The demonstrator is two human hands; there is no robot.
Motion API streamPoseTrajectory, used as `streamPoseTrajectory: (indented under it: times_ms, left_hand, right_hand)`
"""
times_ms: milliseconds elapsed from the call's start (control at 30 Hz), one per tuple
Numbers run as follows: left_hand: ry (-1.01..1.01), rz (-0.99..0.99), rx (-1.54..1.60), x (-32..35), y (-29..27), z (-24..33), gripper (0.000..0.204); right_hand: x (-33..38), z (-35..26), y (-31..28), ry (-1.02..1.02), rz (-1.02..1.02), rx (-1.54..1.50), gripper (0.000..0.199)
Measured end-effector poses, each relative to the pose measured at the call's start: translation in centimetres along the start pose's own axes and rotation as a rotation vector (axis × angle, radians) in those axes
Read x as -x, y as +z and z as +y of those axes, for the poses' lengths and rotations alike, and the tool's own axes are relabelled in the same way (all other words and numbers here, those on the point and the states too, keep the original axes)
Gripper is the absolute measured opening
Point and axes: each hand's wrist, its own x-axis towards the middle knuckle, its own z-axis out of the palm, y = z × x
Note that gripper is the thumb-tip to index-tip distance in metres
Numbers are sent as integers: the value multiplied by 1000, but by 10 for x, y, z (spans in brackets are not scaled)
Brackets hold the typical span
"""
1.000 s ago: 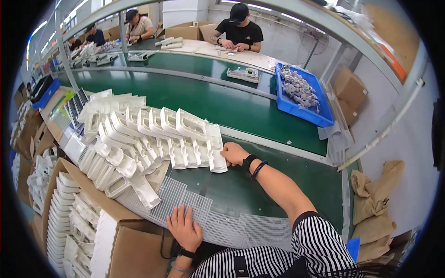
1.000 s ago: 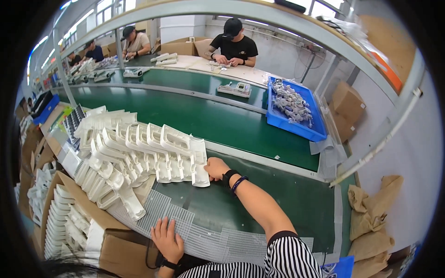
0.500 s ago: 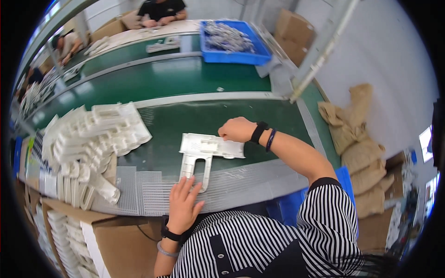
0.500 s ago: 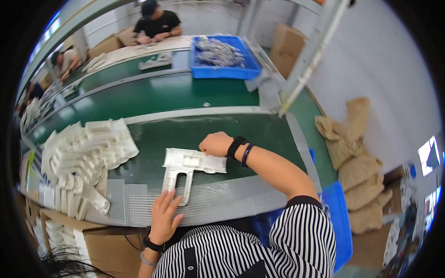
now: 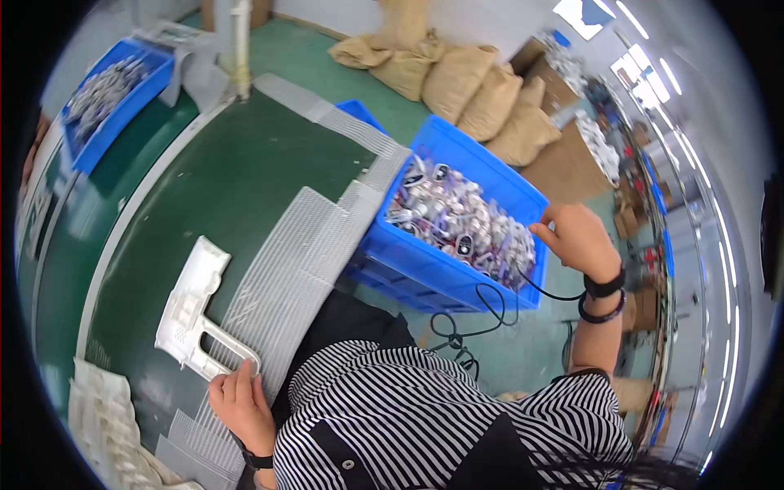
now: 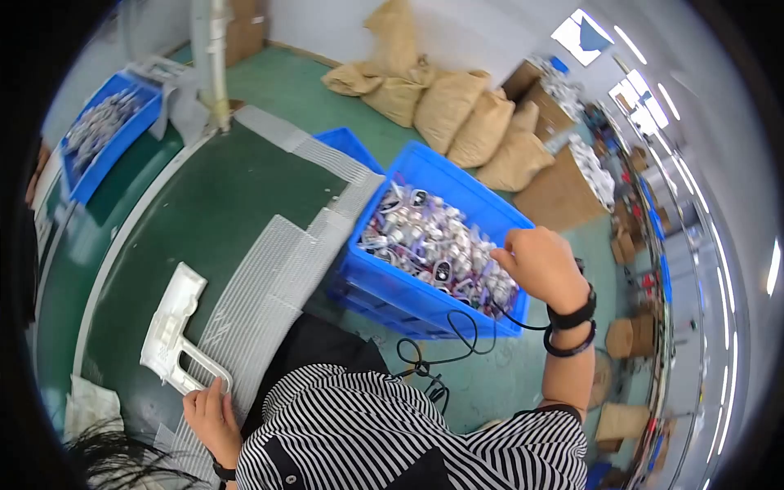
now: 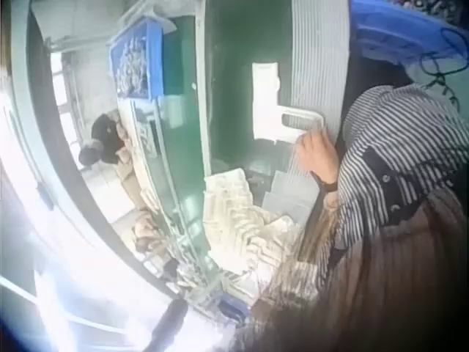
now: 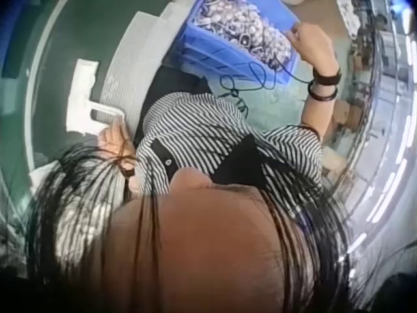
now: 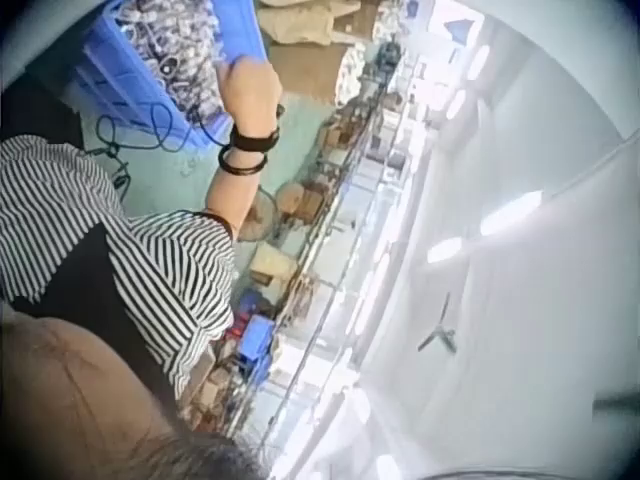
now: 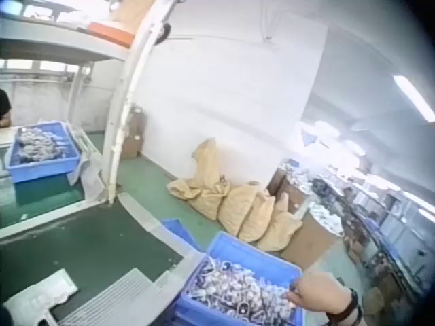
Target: Assembling internal electronic components including a motor, wires, and circuit board into a handheld white plastic casing.
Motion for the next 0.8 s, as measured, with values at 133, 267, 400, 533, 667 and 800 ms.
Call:
streamPoseTrajectory:
  times_ms: [133, 267, 400, 533, 667, 800]
  left_hand:
    - [101, -25, 55, -15, 10, 10, 37]
    - [114, -54, 49, -15, 15, 21, 37]
    - [91, -43, 29, -16, 17, 29, 39]
    - [34, -14, 10, -14, 19, 36, 41]
    - [14, 34, 65, -22, 23, 46, 41]
    - [-57, 49, 34, -29, 28, 56, 39]
  right_hand:
    - [-6, 96, 102, 340, -194, 47, 35]
    - [-46, 119, 222, 68, -157, -116, 36]
    - [-120, 51, 257, -78, 48, -597, 32]
    - [-209, 6, 287, -71, 246, -625, 58]
    - [-252, -23, 280, -2, 318, -360, 50]
    - [-264, -34, 285, -100, 275, -489, 28]
